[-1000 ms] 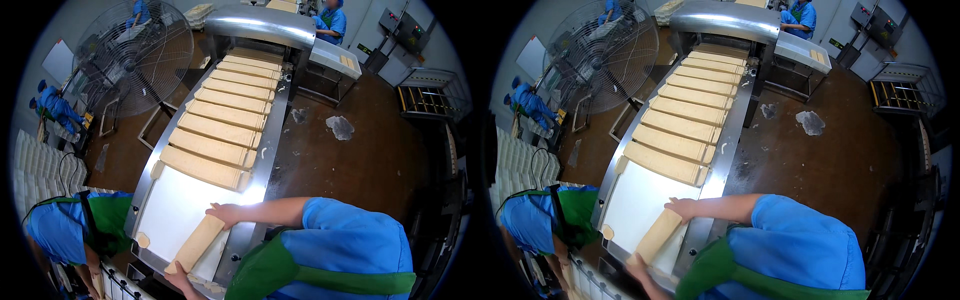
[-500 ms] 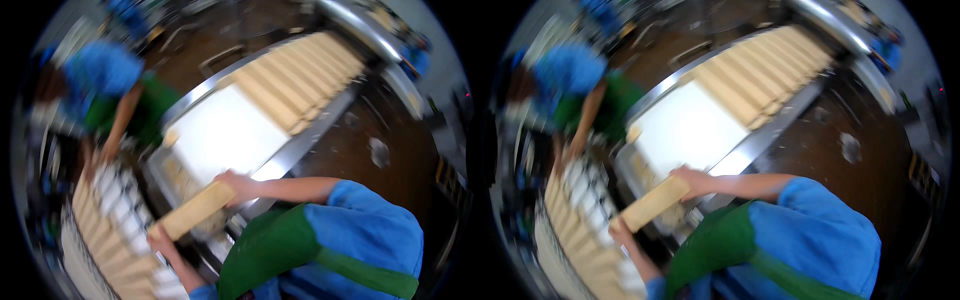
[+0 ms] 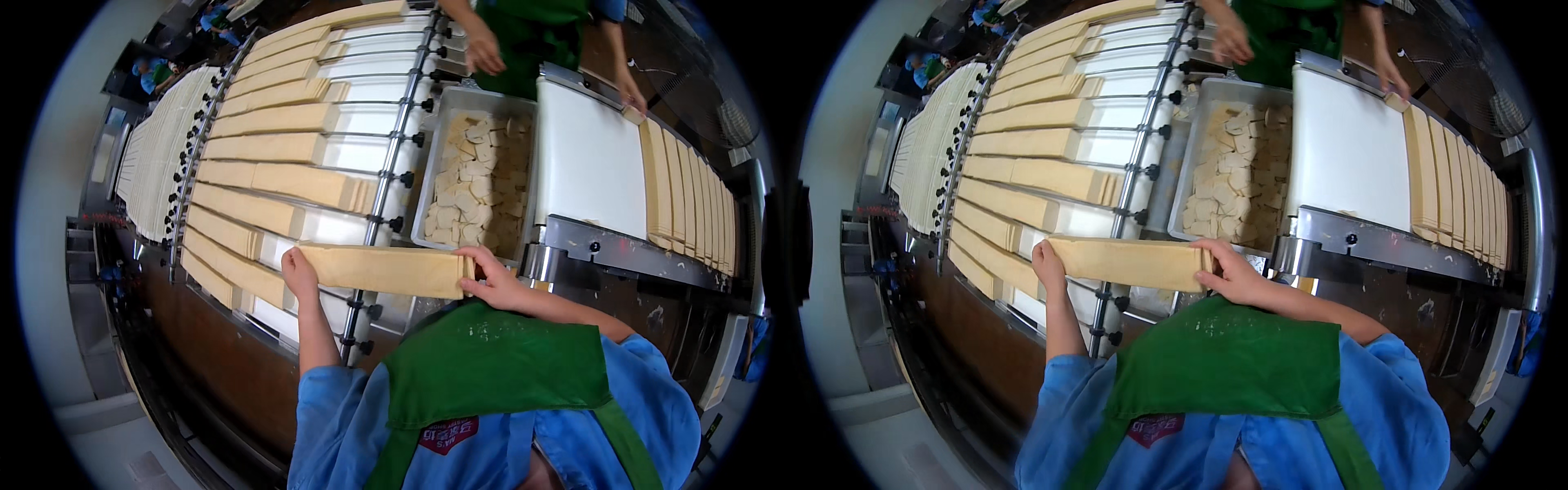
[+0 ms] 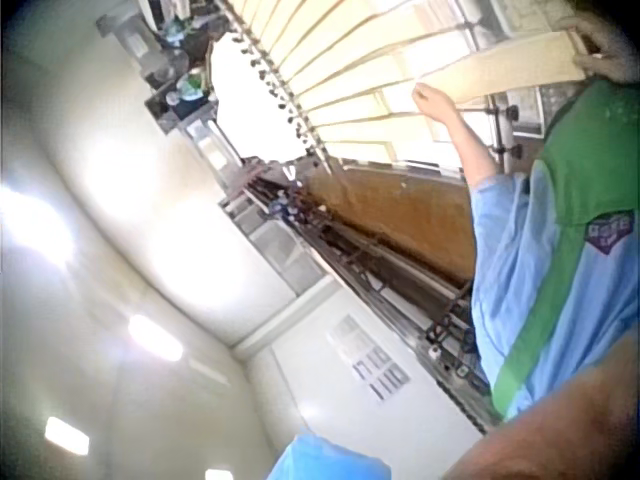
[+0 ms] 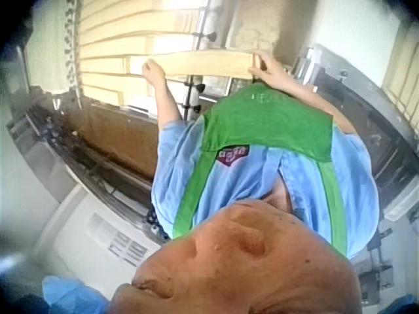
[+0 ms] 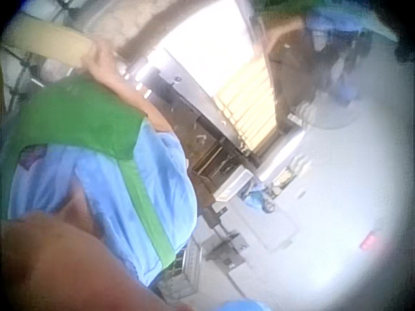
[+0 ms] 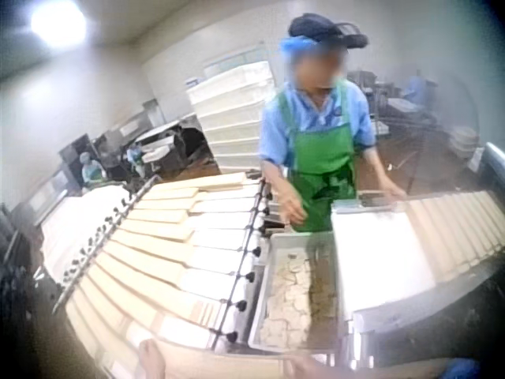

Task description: The person picks up long rectangular dough slabs from a moving conveyor belt by hand, aligns them on the belt, and occasionally places pieces into a nearby plastic bin.

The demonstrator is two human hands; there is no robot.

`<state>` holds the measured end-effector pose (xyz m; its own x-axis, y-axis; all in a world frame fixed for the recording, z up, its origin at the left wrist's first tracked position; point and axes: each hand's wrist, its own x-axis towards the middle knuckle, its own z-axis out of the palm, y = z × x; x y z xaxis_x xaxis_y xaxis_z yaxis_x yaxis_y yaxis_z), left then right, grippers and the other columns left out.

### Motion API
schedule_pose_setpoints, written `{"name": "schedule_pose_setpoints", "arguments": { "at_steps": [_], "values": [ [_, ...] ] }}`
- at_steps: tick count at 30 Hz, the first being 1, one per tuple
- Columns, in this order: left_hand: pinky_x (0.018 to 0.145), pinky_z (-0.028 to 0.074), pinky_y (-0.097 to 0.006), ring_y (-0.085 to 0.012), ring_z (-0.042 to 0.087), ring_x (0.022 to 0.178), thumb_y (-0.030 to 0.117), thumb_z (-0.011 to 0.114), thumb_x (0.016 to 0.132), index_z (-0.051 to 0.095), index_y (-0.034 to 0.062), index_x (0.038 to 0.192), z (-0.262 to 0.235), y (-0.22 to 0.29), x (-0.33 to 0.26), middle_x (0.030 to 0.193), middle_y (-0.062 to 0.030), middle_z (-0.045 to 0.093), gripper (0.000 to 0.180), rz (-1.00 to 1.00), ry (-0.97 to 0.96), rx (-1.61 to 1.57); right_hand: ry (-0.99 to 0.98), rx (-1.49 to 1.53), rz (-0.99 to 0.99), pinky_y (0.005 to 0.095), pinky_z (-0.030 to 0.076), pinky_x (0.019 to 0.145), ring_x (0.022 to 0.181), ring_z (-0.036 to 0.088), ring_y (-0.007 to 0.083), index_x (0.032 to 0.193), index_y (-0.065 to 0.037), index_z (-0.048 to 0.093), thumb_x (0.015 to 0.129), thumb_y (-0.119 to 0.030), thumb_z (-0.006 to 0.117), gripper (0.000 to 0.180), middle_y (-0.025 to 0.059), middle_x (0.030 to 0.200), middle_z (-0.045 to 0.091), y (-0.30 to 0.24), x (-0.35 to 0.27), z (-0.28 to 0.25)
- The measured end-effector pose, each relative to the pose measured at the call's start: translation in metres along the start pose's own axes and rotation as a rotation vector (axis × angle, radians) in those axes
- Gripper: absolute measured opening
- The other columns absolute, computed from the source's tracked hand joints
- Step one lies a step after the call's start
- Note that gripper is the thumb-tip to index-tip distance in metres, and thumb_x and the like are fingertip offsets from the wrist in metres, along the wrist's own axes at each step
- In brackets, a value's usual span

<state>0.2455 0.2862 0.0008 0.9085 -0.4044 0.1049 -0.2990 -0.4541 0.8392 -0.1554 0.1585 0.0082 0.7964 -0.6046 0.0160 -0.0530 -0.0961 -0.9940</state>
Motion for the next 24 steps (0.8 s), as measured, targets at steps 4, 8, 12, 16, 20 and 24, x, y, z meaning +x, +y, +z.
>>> {"name": "schedule_pose_setpoints", "arguments": {
  "at_steps": [4,8,12,16,20,24],
  "values": [
    [0.083,0.048,-0.036,-0.0285,0.063,0.092,0.019,0.044,0.098,0.059,0.0003,0.118,-0.030,-0.027,0.042,0.102,-0.0186,0.066,0.031,0.209,-0.061,0.095,-0.170,-0.096,-0.035,0.0341,0.044,0.081,0.090,0.048,0.0242,0.138,-0.011,0.039,0.091,-0.018,0.058,0.051,0.0141,0.108,0.042,-0.026,0.024,0.050],
    [0.089,0.047,-0.043,-0.0414,0.058,0.105,0.013,0.041,0.097,0.059,0.0076,0.123,-0.053,-0.037,0.088,0.115,-0.0240,0.062,0.031,0.253,-0.307,0.402,-0.179,-0.106,-0.073,0.0340,0.040,0.093,0.107,0.046,0.0241,0.138,-0.009,0.037,0.089,-0.010,0.058,0.053,0.0127,0.116,0.045,-0.041,0.050,0.097],
    [0.089,0.047,-0.043,-0.0394,0.059,0.105,0.011,0.042,0.096,0.061,0.0051,0.118,-0.074,-0.049,0.125,0.114,-0.0218,0.063,0.030,0.397,-0.413,0.454,-0.167,-0.137,0.071,0.0340,0.040,0.091,0.104,0.048,0.0244,0.138,-0.010,0.037,0.087,-0.007,0.056,0.054,0.0133,0.117,0.046,-0.052,0.069,0.129],
    [0.091,0.046,-0.042,-0.0386,0.058,0.107,0.010,0.042,0.094,0.059,0.0021,0.118,-0.083,-0.024,0.136,0.112,-0.0224,0.063,0.030,0.478,-0.551,0.622,-0.095,-0.106,0.106,0.0327,0.044,0.090,0.105,0.050,0.0217,0.138,-0.010,0.038,0.087,-0.005,0.055,0.054,0.0126,0.119,0.046,-0.044,0.072,0.136],
    [0.092,0.046,-0.044,-0.0422,0.056,0.108,0.010,0.050,0.091,0.052,-0.0024,0.126,-0.086,-0.032,0.131,0.115,-0.0270,0.059,0.037,0.389,-0.499,0.570,-0.098,-0.069,0.181,0.0318,0.046,0.088,0.102,0.052,0.0191,0.138,-0.009,0.037,0.087,-0.004,0.056,0.055,0.0119,0.122,0.046,-0.043,0.080,0.144],
    [0.091,0.046,-0.046,-0.0427,0.056,0.107,0.012,0.061,0.085,0.045,-0.0014,0.132,-0.090,-0.037,0.124,0.116,-0.0255,0.059,0.051,0.194,-0.314,0.390,-0.052,-0.046,0.217,0.0367,0.043,0.097,0.112,0.053,0.0295,0.136,-0.007,0.042,0.084,-0.006,0.058,0.055,0.0185,0.122,0.052,-0.026,0.104,0.162]
  ]
}}
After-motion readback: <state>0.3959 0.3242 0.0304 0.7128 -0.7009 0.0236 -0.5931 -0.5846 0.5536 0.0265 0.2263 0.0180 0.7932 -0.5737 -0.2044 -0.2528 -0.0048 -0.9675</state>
